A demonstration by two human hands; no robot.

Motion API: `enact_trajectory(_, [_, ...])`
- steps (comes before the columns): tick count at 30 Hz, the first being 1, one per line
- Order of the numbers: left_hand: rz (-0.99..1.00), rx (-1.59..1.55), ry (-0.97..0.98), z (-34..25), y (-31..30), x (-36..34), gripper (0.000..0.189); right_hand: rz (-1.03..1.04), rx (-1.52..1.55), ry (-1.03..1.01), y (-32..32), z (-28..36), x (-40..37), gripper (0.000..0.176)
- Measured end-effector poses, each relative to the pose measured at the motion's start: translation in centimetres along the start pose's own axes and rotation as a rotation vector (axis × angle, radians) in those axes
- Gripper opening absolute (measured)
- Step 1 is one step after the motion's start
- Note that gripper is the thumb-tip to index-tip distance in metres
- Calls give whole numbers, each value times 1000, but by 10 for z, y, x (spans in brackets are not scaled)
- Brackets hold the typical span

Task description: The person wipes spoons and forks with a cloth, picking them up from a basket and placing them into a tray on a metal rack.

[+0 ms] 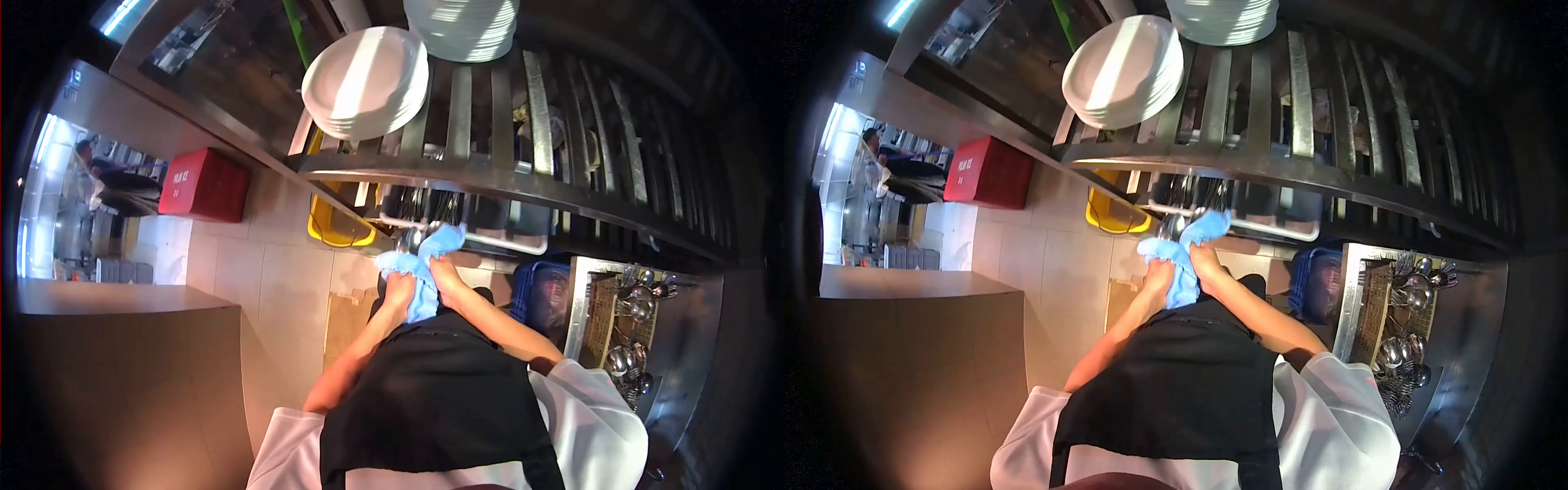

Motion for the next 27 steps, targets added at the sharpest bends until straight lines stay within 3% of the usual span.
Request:
enact_trajectory(2, [56, -75, -51, 9, 1, 3, 32, -16, -154, -49, -4, 26, 16, 22])
enact_trajectory(3, [26, -124, -38, 2, 4, 1, 34, 105, -118, -40, -8, 36, 40, 18])
enact_trajectory(4, [-12, -178, -30, 2, 5, -2, 36, 289, 278, 41, 1, 44, 50, 17])
enact_trajectory(5, [18, -150, -111, 28, -5, 19, 42, 283, 292, 106, -2, 44, 49, 17])
enact_trajectory(7, [68, -170, -74, 26, -5, 26, 39, 371, 198, 122, 9, 59, 33, 19])
enact_trajectory(10, [195, -235, -121, 17, 10, 10, 36, 345, 189, 54, 15, 56, -11, 36])
enact_trajectory(11, [238, -175, -128, 13, 16, 5, 35, 272, -66, -134, 6, 64, -9, 42])
enact_trajectory(12, [280, -110, -134, 10, 22, 4, 34, 174, -79, -139, -8, 55, 12, 31])
enact_trajectory(14, [195, -113, -44, -6, 26, -3, 32, 625, -74, -58, -62, 15, 103, 19])
enact_trajectory(16, [66, -13, 106, 6, 10, 16, 33, -45, 288, -161, -35, 82, 32, 27])
enact_trajectory(18, [119, -15, 49, -17, 19, -2, 41, -85, 277, -161, -23, 74, 21, 30])
enact_trajectory(20, [111, -9, 100, -35, 26, -19, 43, 98, 347, -36, -10, 92, -7, 32])
enact_trajectory(21, [47, 51, 220, -38, 25, -19, 40, 32, 386, -86, -21, 93, 6, 32])
enact_trajectory(22, [43, 43, 214, -30, 20, -11, 40, -103, 142, -197, -39, 100, 19, 30])
enact_trajectory(24, [23, 352, 227, -11, 7, 3, 35, -165, 153, -239, -49, 78, 48, 31])
enact_trajectory(25, [-73, 445, 122, -51, 20, -37, 35, -272, 281, -124, -35, 82, 23, 34])
enact_trajectory(26, [-98, 421, 118, -46, 15, -33, 35, -340, 83, -151, -61, 20, 72, 26])
enact_trajectory(27, [-120, 439, 194, -42, 11, -25, 34, -213, 222, -74, -27, 26, 42, 29])
Point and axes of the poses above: each hand's wrist, its own x-axis towards the middle knuckle, its own y-axis out of the palm, z = x × y, the point moved 7 cm from there along x, towards the middle knuckle, and after that the axes turned 1 degree about x, right-handed, at the moved point
